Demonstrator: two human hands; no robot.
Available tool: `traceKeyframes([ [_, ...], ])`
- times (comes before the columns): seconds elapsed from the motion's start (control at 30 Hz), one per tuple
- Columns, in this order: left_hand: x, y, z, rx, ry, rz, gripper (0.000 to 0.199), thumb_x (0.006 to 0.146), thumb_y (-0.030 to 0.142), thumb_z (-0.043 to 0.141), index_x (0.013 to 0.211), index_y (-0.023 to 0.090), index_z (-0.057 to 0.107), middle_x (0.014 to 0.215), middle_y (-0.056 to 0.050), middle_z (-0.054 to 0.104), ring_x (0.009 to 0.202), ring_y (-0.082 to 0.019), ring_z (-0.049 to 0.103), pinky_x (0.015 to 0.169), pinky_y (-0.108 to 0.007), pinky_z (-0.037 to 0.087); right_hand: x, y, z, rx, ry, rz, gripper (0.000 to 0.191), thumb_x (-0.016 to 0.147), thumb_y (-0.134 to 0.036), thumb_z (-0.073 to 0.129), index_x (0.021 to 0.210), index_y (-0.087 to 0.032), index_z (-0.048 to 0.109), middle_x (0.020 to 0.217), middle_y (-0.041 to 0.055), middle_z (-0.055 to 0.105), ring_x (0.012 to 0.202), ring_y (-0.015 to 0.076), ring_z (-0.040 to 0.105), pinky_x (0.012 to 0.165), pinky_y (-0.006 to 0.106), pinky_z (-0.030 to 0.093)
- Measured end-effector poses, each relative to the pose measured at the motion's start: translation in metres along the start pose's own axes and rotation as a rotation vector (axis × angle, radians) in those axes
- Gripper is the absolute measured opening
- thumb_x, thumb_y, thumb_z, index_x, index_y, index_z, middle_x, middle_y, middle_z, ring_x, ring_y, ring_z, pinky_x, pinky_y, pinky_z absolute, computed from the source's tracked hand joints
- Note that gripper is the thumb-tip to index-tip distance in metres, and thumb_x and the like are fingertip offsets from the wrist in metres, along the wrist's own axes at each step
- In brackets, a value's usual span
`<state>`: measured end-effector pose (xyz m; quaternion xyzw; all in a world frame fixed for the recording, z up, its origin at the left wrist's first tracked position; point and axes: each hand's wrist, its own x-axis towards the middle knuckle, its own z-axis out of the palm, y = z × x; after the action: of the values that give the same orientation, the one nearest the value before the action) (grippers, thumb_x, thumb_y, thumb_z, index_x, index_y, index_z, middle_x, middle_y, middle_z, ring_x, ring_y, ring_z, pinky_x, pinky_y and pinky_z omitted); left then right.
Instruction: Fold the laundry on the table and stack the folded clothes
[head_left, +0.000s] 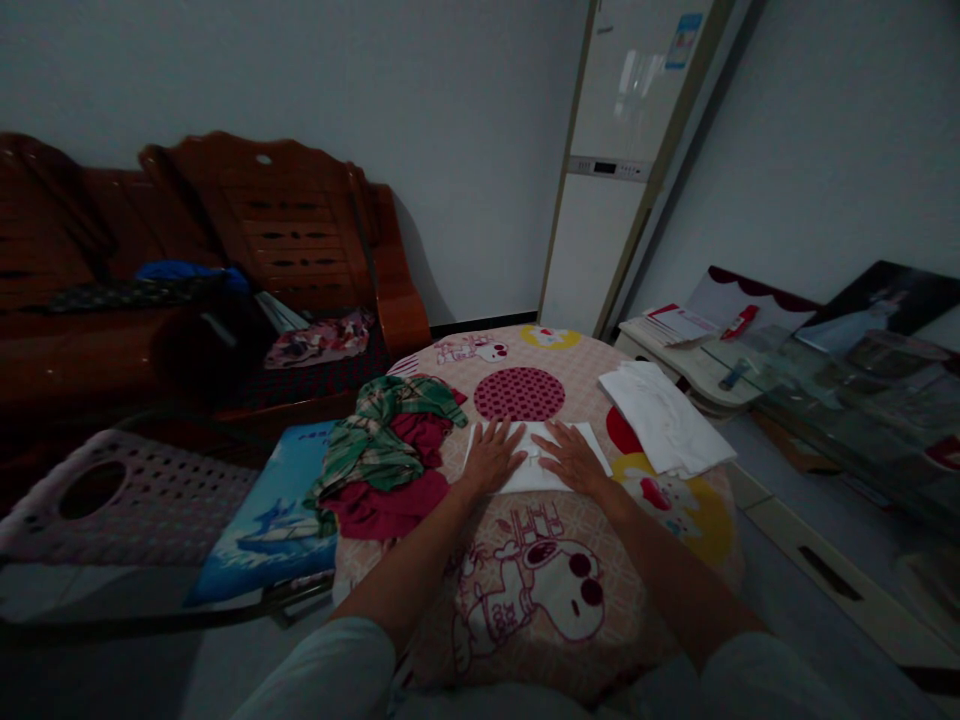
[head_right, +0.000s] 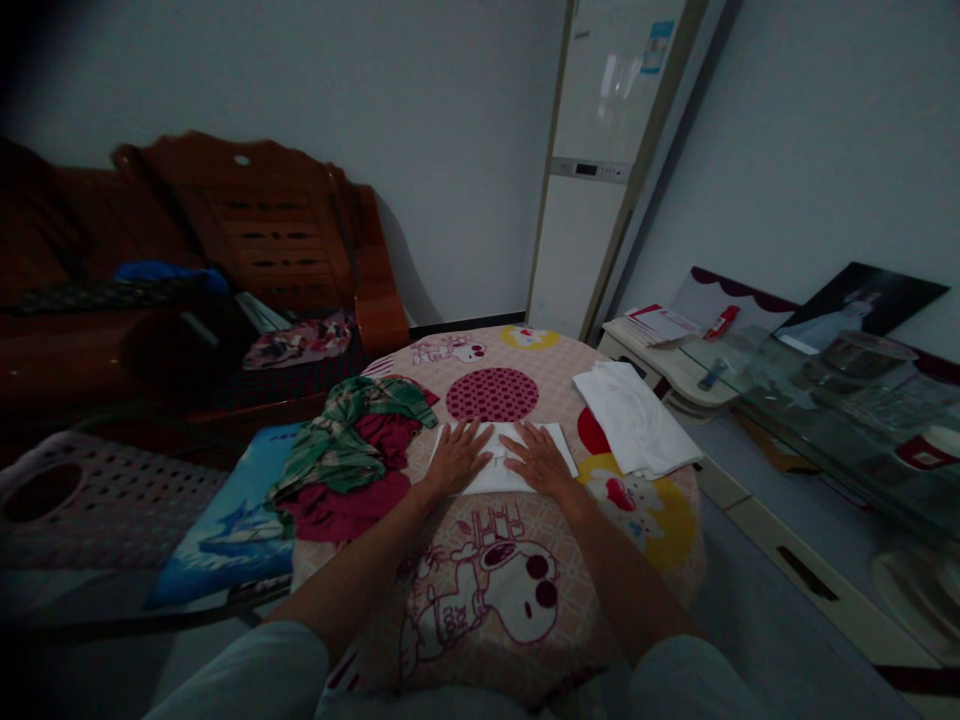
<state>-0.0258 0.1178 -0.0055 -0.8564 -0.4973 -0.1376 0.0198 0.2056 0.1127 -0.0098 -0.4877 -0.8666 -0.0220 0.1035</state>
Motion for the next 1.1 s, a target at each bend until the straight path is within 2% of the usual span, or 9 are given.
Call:
traceKeyframes([
  [0.2,0.003,-0.004,0.001,-0.118,0.004,-0.015,0.054,0.099,0.044,0.041,0.15,0.029,0.038,0.156,-0.009,0.038,0.144,-0.032,0.032,0.117,-0.058,0.022,0.0,0.001,0.005,0.042,0.036,-0.01,0.051,0.098,-0.048,0.045,0.147,-0.034,0.043,0.159,0.0054,0.031,0.146,0.0291,0.028,0.118,0.05,0.02],
  [0.33,0.008,-0.023,0.002,-0.319,0.104,-0.171,0.048,0.098,0.03,0.043,0.144,0.018,0.044,0.149,-0.013,0.046,0.141,-0.025,0.039,0.118,-0.046,0.029,0.002,0.009,0.01,0.151,0.097,0.012,0.052,0.099,-0.05,0.041,0.146,-0.029,0.046,0.155,0.0068,0.039,0.144,0.0275,0.031,0.118,0.048,0.024],
  [0.43,0.006,-0.043,-0.001,-0.363,0.187,-0.375,0.044,0.092,0.021,0.052,0.135,0.015,0.052,0.139,-0.015,0.056,0.133,-0.024,0.048,0.114,-0.041,0.036,0.001,0.029,0.012,0.247,0.315,0.149,0.054,0.099,-0.048,0.036,0.143,-0.02,0.05,0.15,0.0114,0.046,0.141,0.0266,0.036,0.115,0.046,0.03],
  [0.5,0.003,-0.056,-0.005,-0.364,0.169,-0.478,0.041,0.087,0.019,0.057,0.128,0.015,0.057,0.129,-0.014,0.062,0.124,-0.025,0.055,0.108,-0.04,0.042,-0.001,0.047,0.014,0.282,0.45,0.312,0.053,0.097,-0.045,0.037,0.137,-0.015,0.054,0.143,0.0157,0.052,0.136,0.0288,0.041,0.112,0.049,0.033],
  [0.53,0.003,-0.061,-0.008,-0.372,0.131,-0.507,0.037,0.086,0.02,0.059,0.123,0.016,0.059,0.124,-0.013,0.065,0.118,-0.024,0.059,0.103,-0.038,0.046,-0.002,0.056,0.015,0.295,0.467,0.392,0.051,0.095,-0.044,0.039,0.132,-0.013,0.057,0.137,0.0174,0.056,0.132,0.03,0.045,0.11,0.05,0.036],
  [0.6,0.003,-0.069,-0.013,-0.412,0.001,-0.537,0.029,0.086,0.024,0.061,0.114,0.017,0.063,0.114,-0.009,0.068,0.107,-0.021,0.063,0.094,-0.032,0.05,-0.003,0.071,0.017,0.318,0.422,0.5,0.043,0.091,-0.041,0.043,0.118,-0.014,0.063,0.122,0.0178,0.064,0.12,0.0306,0.054,0.103,0.049,0.041],
  [0.73,0.013,-0.075,-0.02,-0.476,-0.19,-0.575,0.024,0.082,0.024,0.066,0.105,0.017,0.066,0.104,-0.006,0.072,0.095,-0.017,0.066,0.08,-0.024,0.05,0.0,0.082,0.018,0.333,0.317,0.534,0.026,0.081,-0.037,0.056,0.097,-0.019,0.065,0.104,0.0115,0.068,0.104,0.0272,0.059,0.093,0.042,0.045],
  [0.9,0.023,-0.073,-0.024,-0.479,-0.236,-0.621,0.025,0.074,0.026,0.074,0.096,0.017,0.068,0.095,-0.005,0.074,0.086,-0.018,0.067,0.069,-0.022,0.048,0.011,0.08,0.004,0.413,0.158,0.606,0.018,0.064,-0.03,0.07,0.073,-0.02,0.059,0.09,0.0062,0.063,0.089,0.0218,0.057,0.081,0.033,0.044],
  [1.1,0.019,-0.069,-0.026,-0.539,-0.21,-0.641,0.021,0.074,0.03,0.073,0.09,0.017,0.069,0.094,-0.005,0.073,0.087,-0.02,0.066,0.07,-0.023,0.048,0.016,0.075,-0.012,0.569,0.174,0.669,0.02,0.054,-0.028,0.07,0.064,-0.021,0.055,0.069,-0.0015,0.06,0.069,0.0168,0.055,0.064,0.028,0.043],
])
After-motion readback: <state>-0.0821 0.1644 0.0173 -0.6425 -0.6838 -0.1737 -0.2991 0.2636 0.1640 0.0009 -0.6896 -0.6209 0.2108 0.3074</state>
